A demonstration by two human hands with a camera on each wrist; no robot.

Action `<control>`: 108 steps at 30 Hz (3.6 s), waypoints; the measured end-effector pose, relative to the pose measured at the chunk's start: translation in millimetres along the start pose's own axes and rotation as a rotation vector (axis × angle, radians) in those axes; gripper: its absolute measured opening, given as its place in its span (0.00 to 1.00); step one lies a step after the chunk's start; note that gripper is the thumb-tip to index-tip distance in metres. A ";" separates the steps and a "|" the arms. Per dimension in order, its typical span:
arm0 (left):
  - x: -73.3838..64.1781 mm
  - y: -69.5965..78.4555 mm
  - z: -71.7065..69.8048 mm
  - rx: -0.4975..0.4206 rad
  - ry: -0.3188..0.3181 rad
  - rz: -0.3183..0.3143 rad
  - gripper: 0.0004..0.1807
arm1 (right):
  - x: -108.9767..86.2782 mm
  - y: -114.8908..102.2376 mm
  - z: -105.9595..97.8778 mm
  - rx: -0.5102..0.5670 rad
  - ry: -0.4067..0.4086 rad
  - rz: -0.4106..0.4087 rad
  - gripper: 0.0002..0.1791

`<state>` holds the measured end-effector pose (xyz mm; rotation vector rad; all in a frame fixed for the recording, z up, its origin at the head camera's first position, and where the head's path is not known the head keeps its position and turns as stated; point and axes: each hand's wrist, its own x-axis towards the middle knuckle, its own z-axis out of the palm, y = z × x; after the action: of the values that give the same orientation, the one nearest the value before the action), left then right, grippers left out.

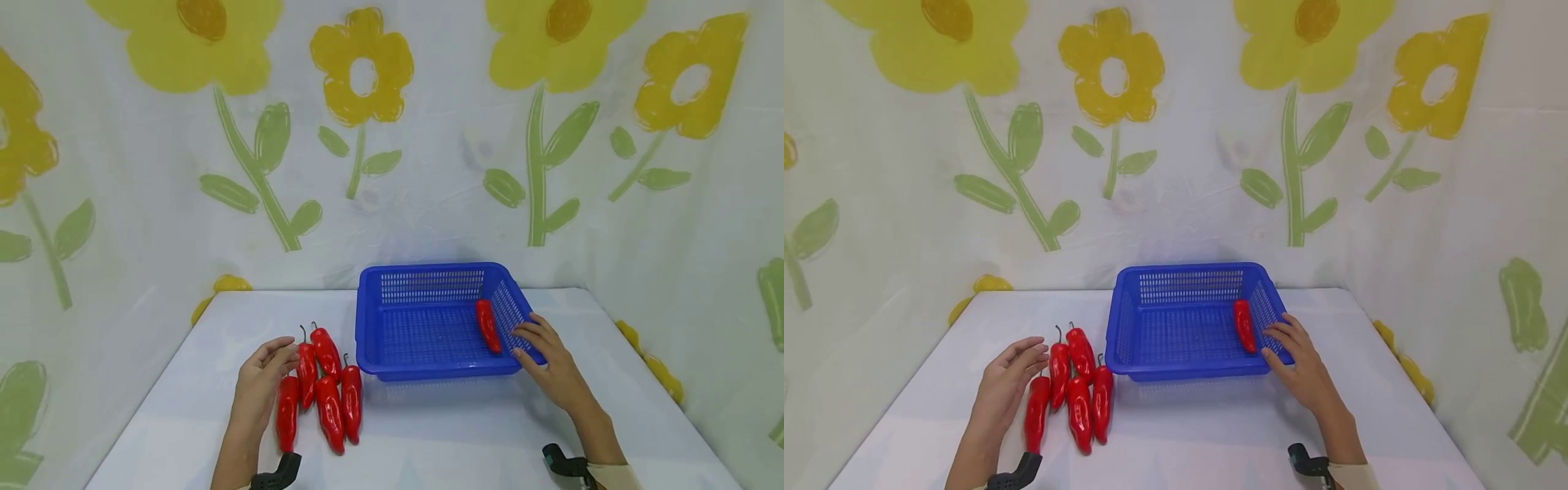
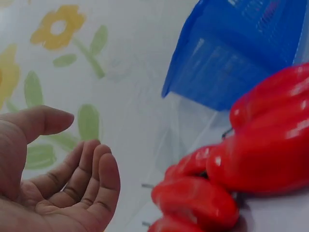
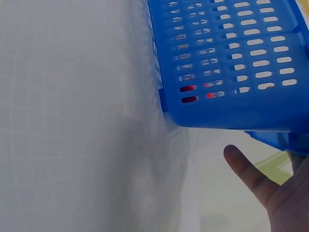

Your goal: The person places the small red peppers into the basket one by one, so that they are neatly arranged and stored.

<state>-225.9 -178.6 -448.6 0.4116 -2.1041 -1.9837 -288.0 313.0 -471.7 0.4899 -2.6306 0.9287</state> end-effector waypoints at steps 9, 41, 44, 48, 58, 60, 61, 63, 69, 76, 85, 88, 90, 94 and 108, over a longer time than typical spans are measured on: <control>7.2 -13.9 -22.9 0.005 0.032 -0.071 0.30 | -1.8 1.8 0.8 0.001 0.000 0.005 0.23; -4.5 -22.3 -41.1 0.610 -0.180 -0.265 0.42 | -2.2 -1.0 -1.9 0.007 0.003 -0.008 0.21; -6.7 -20.3 -39.8 0.639 -0.169 -0.288 0.40 | -1.5 -1.7 -2.0 0.000 0.004 -0.010 0.21; -7.9 -19.5 -40.9 0.651 -0.170 -0.313 0.37 | -0.1 -1.2 -1.9 0.004 0.006 -0.018 0.20; -5.8 -22.1 -47.2 0.474 -0.160 -0.317 0.37 | -0.5 2.0 0.8 0.018 0.002 -0.007 0.20; -5.1 -23.0 -49.2 0.445 -0.160 -0.317 0.38 | -0.6 2.0 0.3 0.018 0.003 -0.007 0.20; -4.5 -23.6 -50.4 0.436 -0.164 -0.317 0.39 | -0.6 2.0 0.3 0.020 0.005 -0.008 0.20; -3.4 -25.0 -52.8 0.426 -0.166 -0.319 0.41 | -0.7 1.8 0.2 0.019 0.011 -0.009 0.20; -1.4 -26.2 -58.3 0.380 -0.151 -0.311 0.41 | -0.5 2.0 1.3 0.020 0.007 -0.005 0.20; 0.2 -23.1 -53.5 0.288 -0.166 -0.272 0.42 | -1.1 1.5 1.5 0.003 0.012 -0.005 0.20; -1.7 -13.3 -39.4 0.230 -0.212 -0.235 0.43 | -0.7 3.9 3.4 0.006 0.014 -0.006 0.20; -2.5 -9.0 -34.1 0.183 -0.221 -0.225 0.42 | -0.7 3.7 3.1 0.006 0.014 -0.006 0.20; -2.7 -6.6 -30.4 0.147 -0.223 -0.214 0.40 | -0.9 3.5 2.5 0.005 0.016 -0.006 0.20; -1.3 -2.5 -22.8 0.088 -0.232 -0.188 0.39 | -0.6 3.7 1.5 0.005 0.020 -0.009 0.20; 7.7 18.0 11.7 0.019 -0.296 -0.146 0.36 | -0.2 6.3 0.6 0.032 0.029 -0.025 0.19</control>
<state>-238.1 -169.5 -431.7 0.2976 -2.3284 -2.2283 -290.6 317.3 -475.7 0.5124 -2.5815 0.9635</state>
